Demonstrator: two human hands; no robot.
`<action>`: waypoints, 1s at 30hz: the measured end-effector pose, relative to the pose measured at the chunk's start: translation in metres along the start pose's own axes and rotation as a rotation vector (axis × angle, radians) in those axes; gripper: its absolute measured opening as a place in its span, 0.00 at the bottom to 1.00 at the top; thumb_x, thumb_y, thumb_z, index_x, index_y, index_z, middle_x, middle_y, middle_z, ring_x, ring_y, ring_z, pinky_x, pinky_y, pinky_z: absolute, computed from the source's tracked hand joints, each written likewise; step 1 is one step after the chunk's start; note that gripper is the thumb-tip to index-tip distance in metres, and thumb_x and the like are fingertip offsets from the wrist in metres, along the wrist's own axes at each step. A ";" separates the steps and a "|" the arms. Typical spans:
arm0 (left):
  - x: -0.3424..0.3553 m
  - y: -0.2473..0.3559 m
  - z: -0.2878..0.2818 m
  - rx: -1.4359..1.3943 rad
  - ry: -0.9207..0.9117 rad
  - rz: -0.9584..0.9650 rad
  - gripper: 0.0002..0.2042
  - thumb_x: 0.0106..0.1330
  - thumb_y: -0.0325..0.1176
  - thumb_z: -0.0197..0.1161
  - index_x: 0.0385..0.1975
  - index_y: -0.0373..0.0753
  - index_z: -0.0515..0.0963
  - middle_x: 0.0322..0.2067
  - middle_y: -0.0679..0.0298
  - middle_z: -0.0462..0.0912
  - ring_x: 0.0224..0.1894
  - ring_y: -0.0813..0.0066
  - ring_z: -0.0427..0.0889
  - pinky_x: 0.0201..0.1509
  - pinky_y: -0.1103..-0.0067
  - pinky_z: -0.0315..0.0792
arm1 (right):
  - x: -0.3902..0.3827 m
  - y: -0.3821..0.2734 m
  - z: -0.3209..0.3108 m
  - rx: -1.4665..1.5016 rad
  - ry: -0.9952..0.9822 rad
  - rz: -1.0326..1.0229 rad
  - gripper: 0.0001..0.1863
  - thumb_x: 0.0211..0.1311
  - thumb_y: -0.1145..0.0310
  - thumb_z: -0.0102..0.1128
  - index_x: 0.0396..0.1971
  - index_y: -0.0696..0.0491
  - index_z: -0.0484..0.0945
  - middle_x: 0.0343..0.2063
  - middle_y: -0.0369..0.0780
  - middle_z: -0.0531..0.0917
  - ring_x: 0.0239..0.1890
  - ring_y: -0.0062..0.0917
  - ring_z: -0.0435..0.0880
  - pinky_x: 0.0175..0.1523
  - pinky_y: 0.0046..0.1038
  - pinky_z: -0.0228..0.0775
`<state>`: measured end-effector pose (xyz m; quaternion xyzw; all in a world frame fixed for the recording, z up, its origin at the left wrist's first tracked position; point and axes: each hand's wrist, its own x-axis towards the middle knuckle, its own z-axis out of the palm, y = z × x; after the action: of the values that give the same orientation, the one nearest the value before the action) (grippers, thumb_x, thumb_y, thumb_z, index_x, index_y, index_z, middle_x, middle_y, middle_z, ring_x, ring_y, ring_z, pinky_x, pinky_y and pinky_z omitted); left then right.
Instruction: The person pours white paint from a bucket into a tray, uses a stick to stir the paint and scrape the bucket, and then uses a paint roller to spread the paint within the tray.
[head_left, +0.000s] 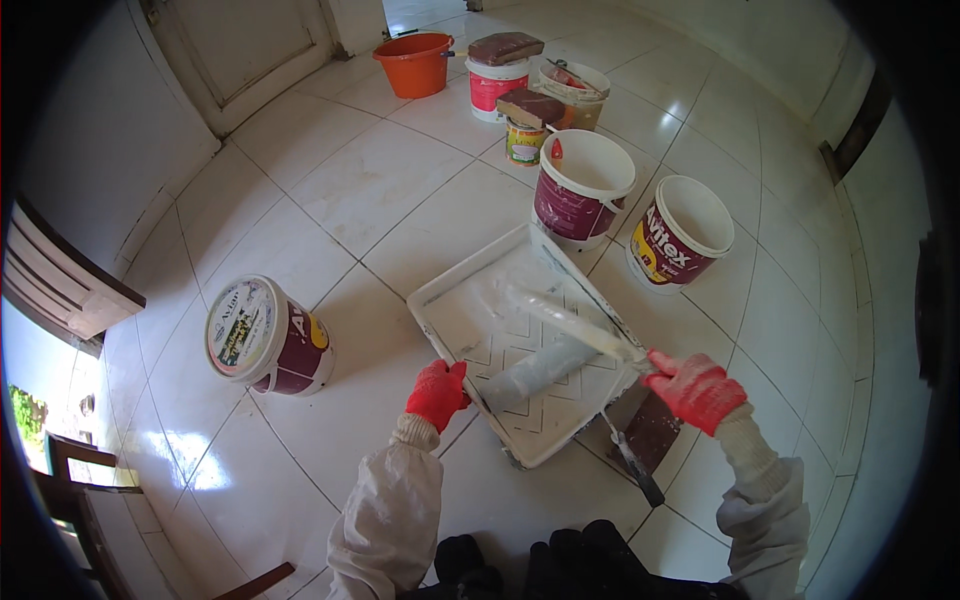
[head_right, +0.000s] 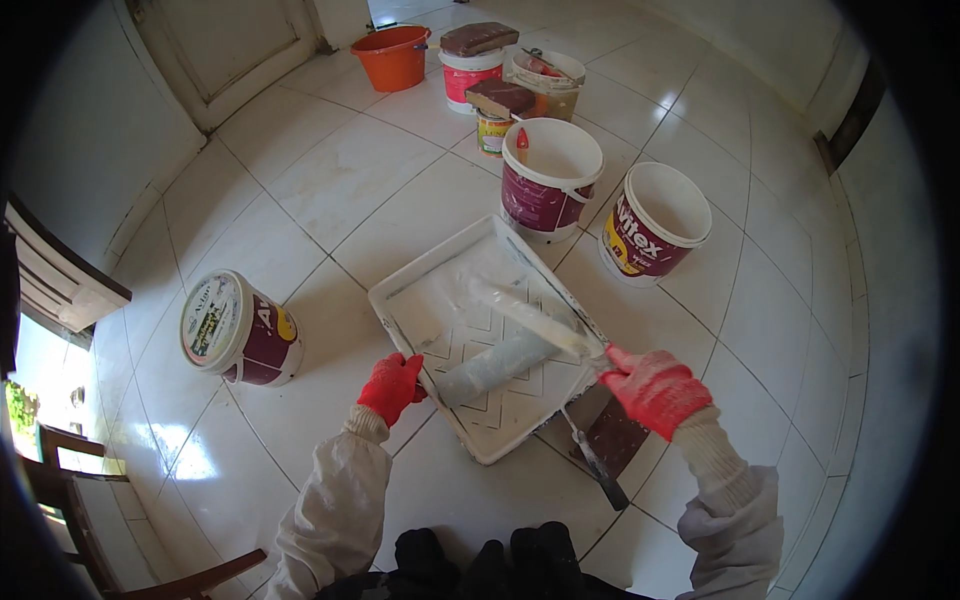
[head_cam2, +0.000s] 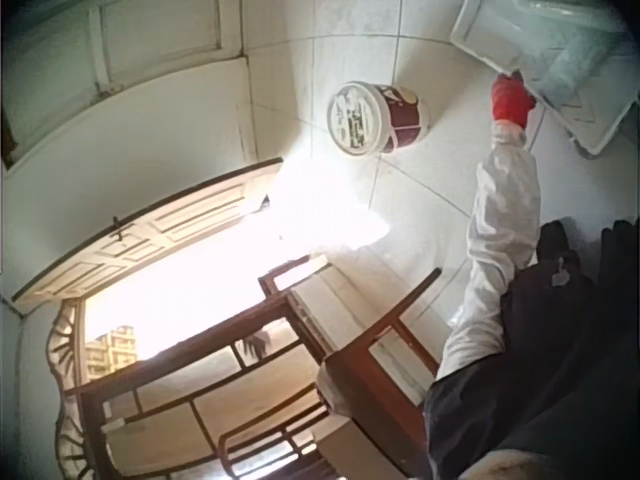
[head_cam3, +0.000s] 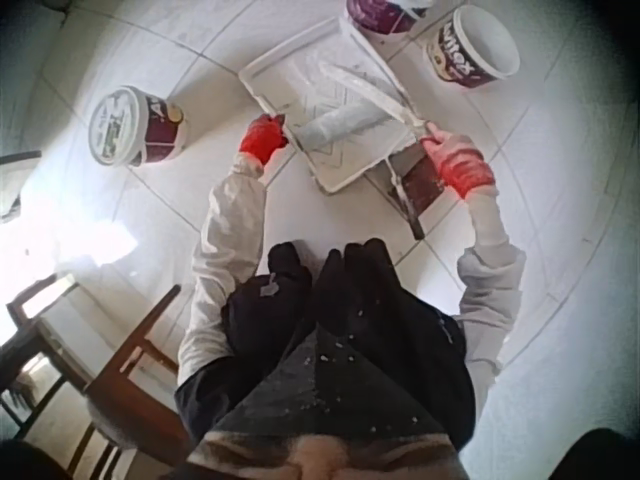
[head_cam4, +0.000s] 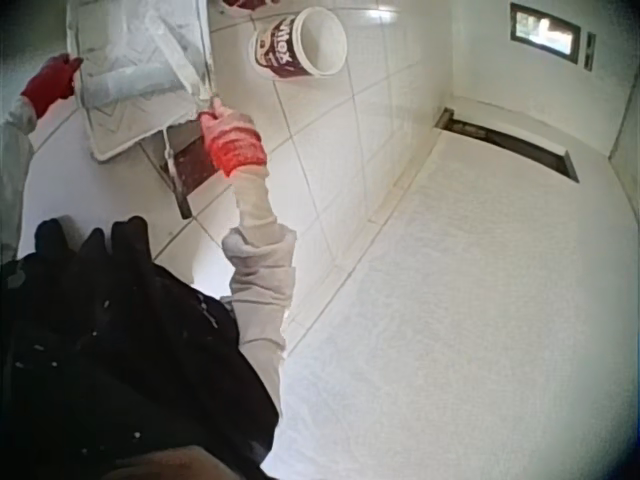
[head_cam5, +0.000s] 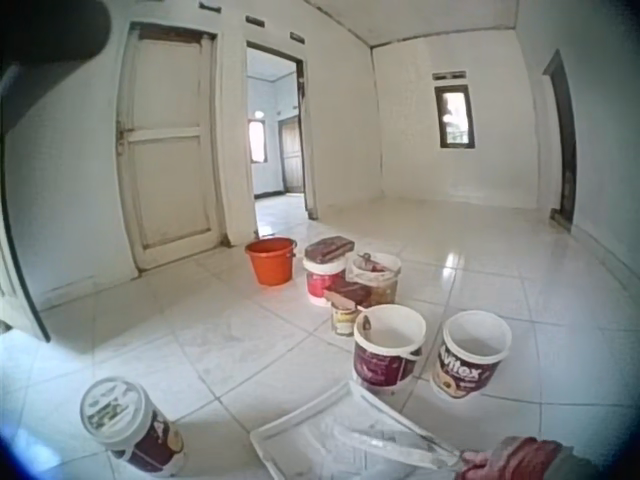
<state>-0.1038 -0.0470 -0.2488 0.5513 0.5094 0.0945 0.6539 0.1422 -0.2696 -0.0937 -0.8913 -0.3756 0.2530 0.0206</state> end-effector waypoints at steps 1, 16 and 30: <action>0.001 0.000 0.000 -0.004 -0.002 0.005 0.17 0.68 0.42 0.54 0.36 0.30 0.73 0.25 0.57 0.81 0.23 0.70 0.80 0.29 0.75 0.76 | -0.002 -0.001 0.000 0.038 -0.013 0.137 0.24 0.62 0.49 0.51 0.53 0.46 0.73 0.27 0.50 0.80 0.32 0.48 0.79 0.36 0.43 0.71; 0.003 -0.009 0.008 0.020 0.055 0.056 0.16 0.68 0.42 0.54 0.34 0.31 0.73 0.20 0.59 0.79 0.20 0.72 0.78 0.27 0.77 0.73 | 0.008 0.014 0.002 -0.183 0.148 -0.117 0.18 0.64 0.52 0.49 0.47 0.48 0.73 0.23 0.48 0.79 0.28 0.46 0.79 0.33 0.44 0.69; 0.003 -0.007 0.007 -0.005 0.046 0.032 0.15 0.68 0.41 0.54 0.34 0.31 0.71 0.22 0.56 0.79 0.19 0.69 0.78 0.23 0.76 0.75 | -0.001 0.014 0.003 -0.058 -0.020 0.120 0.23 0.63 0.49 0.52 0.55 0.44 0.73 0.25 0.51 0.79 0.28 0.46 0.79 0.35 0.39 0.71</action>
<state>-0.1004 -0.0521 -0.2573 0.5554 0.5152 0.1188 0.6419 0.1491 -0.2807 -0.0989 -0.9098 -0.3289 0.2519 -0.0240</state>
